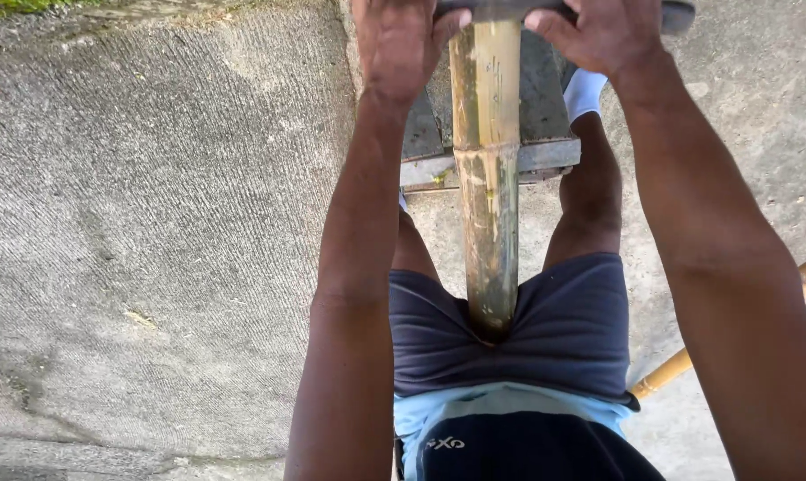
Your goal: Scraping the outer layer of a bamboo pole with a drawknife-like tool.
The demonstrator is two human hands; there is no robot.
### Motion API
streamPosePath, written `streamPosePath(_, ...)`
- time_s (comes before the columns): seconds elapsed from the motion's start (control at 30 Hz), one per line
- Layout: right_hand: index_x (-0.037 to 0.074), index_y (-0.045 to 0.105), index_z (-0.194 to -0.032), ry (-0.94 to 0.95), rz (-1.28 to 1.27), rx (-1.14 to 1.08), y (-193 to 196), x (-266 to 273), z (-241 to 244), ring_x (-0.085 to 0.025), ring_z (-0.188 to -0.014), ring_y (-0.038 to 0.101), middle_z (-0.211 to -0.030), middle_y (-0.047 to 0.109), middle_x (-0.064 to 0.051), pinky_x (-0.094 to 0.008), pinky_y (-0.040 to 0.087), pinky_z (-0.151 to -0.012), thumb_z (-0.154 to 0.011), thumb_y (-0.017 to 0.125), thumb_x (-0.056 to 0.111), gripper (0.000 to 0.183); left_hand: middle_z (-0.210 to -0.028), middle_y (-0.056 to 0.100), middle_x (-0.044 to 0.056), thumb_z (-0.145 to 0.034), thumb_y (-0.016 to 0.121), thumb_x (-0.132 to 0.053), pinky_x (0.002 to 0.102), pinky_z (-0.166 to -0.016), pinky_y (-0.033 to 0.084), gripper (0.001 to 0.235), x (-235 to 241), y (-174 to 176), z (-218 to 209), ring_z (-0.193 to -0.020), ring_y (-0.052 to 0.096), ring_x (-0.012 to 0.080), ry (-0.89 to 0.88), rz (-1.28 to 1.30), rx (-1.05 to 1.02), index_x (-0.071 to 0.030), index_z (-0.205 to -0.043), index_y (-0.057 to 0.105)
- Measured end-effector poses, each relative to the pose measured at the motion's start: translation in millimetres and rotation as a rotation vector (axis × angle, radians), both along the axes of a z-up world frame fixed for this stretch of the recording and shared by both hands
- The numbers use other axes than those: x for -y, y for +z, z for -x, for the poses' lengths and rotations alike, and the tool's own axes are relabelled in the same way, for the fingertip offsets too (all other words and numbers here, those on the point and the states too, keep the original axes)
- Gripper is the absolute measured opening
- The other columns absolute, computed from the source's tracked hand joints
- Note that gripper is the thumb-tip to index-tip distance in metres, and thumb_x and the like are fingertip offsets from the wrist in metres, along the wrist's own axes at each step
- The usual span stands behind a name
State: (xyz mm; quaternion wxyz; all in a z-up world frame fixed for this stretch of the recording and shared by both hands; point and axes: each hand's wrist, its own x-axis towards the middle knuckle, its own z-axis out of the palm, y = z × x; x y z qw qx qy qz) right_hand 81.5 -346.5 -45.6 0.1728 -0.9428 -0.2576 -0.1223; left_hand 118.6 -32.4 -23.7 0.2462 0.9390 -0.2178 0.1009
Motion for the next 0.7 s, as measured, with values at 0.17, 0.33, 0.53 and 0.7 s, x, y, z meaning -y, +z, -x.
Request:
streamPosePath(0.17, 0.021, 0.062, -0.069, -0.099, 0.221, -0.296, 29.4, -16.9, 62.7, -0.013, -0.049, 0.054, -0.052, 0.049, 0.006, -0.040, 0.046, -0.060, -0.102, 0.061, 0.072, 0.061, -0.078, 0.066, 0.004, -0.093, 0.052, -0.070, 0.044, -0.076, 0.040, 0.061, -2.9, 43.1, 68.8, -0.080, 0.058, 0.0236, 0.050, -0.138, -0.106, -0.013, -0.082, 0.071)
streamPosePath(0.33, 0.017, 0.058, -0.067, -0.113, 0.182, -0.522, 28.3, -16.7, 147.6, -0.014, -0.045, 0.047, -0.052, 0.047, 0.002, -0.036, 0.041, -0.047, -0.105, 0.052, 0.080, 0.074, -0.078, 0.065, 0.005, -0.095, 0.058, -0.063, 0.041, -0.077, 0.038, 0.054, -7.5, 62.8, 159.9, -0.076, 0.056, 0.0227, 0.042, -0.093, -0.244, -0.012, -0.082, 0.070)
streamPosePath(0.53, 0.018, 0.063, -0.070, -0.076, 0.044, -0.549, 40.8, -21.4, 169.8, -0.013, -0.045, 0.048, -0.053, 0.051, 0.005, -0.036, 0.040, -0.042, -0.100, 0.048, 0.080, 0.070, -0.084, 0.067, 0.008, -0.094, 0.064, -0.057, 0.040, -0.081, 0.040, 0.048, -5.5, 86.2, 182.7, -0.083, 0.060, 0.0251, 0.042, -0.074, -0.225, -0.010, -0.087, 0.069)
streamPosePath(0.7, 0.015, 0.067, -0.075, -0.143, 0.153, -0.583, 11.6, -14.4, 110.5, -0.020, -0.047, 0.055, -0.056, 0.058, -0.003, -0.036, 0.043, -0.050, -0.103, 0.054, 0.080, 0.072, -0.078, 0.068, 0.007, -0.091, 0.074, -0.055, 0.041, -0.077, 0.040, 0.045, 4.5, 62.1, 103.8, -0.076, 0.060, 0.0247, 0.065, -0.216, -0.354, -0.010, -0.087, 0.072)
